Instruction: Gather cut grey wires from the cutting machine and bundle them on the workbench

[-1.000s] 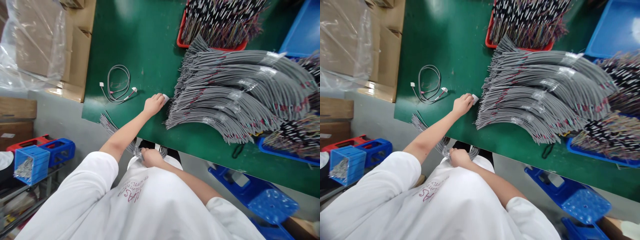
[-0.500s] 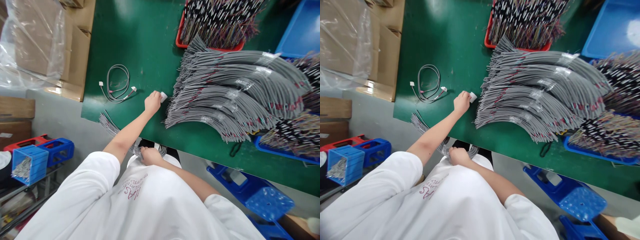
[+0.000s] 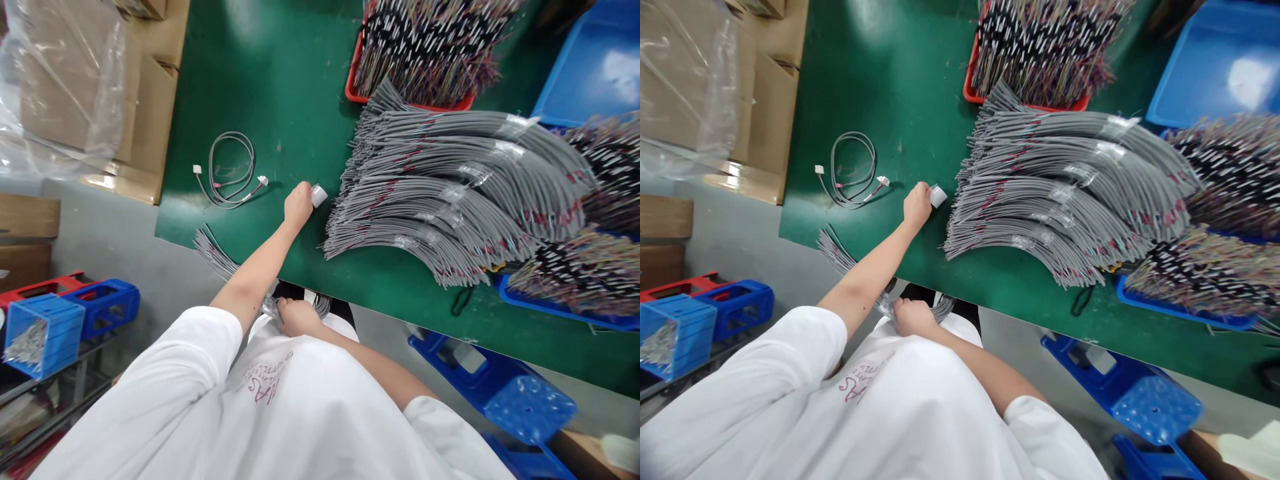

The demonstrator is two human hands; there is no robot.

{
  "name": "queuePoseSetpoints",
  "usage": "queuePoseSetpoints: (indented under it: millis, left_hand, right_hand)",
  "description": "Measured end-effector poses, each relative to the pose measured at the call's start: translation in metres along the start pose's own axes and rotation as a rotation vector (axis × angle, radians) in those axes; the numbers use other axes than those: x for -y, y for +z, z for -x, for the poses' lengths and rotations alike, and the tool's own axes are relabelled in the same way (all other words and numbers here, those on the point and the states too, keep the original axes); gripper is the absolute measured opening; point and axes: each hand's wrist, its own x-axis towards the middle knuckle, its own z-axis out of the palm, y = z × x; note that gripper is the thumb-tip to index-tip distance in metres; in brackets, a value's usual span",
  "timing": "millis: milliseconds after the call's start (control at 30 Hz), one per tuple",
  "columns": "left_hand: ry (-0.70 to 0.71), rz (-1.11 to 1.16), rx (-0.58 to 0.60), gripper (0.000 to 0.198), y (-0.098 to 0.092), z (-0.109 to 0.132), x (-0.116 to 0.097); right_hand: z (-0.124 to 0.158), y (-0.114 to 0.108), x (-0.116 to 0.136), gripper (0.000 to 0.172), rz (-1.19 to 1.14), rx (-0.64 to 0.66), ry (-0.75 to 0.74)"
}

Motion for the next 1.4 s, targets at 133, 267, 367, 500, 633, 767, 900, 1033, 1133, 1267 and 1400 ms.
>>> queuePoseSetpoints:
  millis: [133,267,367,500,633,767,900,1033,1133,1267,1400]
  left_hand:
    - [0.070,0.104,-0.027,0.029,0.003,-0.005,0.005]
    - [0.130,0.181,-0.091,0.039,0.000,-0.004,0.002]
    - [0.096,0.194,-0.106,0.048,-0.002,-0.001,-0.005]
    - [-0.008,0.106,0.007,0.083,-0.002,-0.003,-0.014]
    - [-0.112,0.184,0.006,0.067,-0.010,-0.007,-0.012]
    - [-0.045,0.232,-0.084,0.050,-0.019,0.000,-0.001]
    - [0.007,0.228,-0.028,0.061,-0.036,0.013,0.012]
    - [0.238,0.230,0.015,0.071,-0.091,0.059,0.048]
    - [0.456,0.246,0.049,0.042,-0.155,0.141,0.069]
    - [0.850,0.172,0.241,0.050,-0.195,0.265,0.080]
    - [0.746,-0.008,0.441,0.036,-0.198,0.313,0.072]
  right_hand:
    - [0.001,0.001,0.000,0.036,0.002,-0.023,-0.003]
    - [0.003,0.001,-0.002,0.037,0.009,-0.041,-0.012]
    - [0.005,0.000,-0.003,0.038,0.004,-0.062,-0.049]
    - [0.008,-0.001,-0.005,0.037,0.009,-0.082,-0.074]
    - [0.009,-0.002,-0.004,0.038,0.028,-0.072,-0.081]
    - [0.007,-0.005,-0.002,0.042,0.048,-0.046,-0.064]
    - [0.010,-0.009,0.001,0.039,0.042,0.017,-0.013]
    - [0.014,-0.007,-0.001,0.033,0.010,-0.038,0.017]
    - [0.014,-0.002,0.004,0.030,-0.044,-0.053,0.076]
    - [0.023,0.008,0.038,0.040,-0.138,-0.087,0.174]
    - [0.045,0.024,0.095,0.041,-0.088,-0.186,0.317]
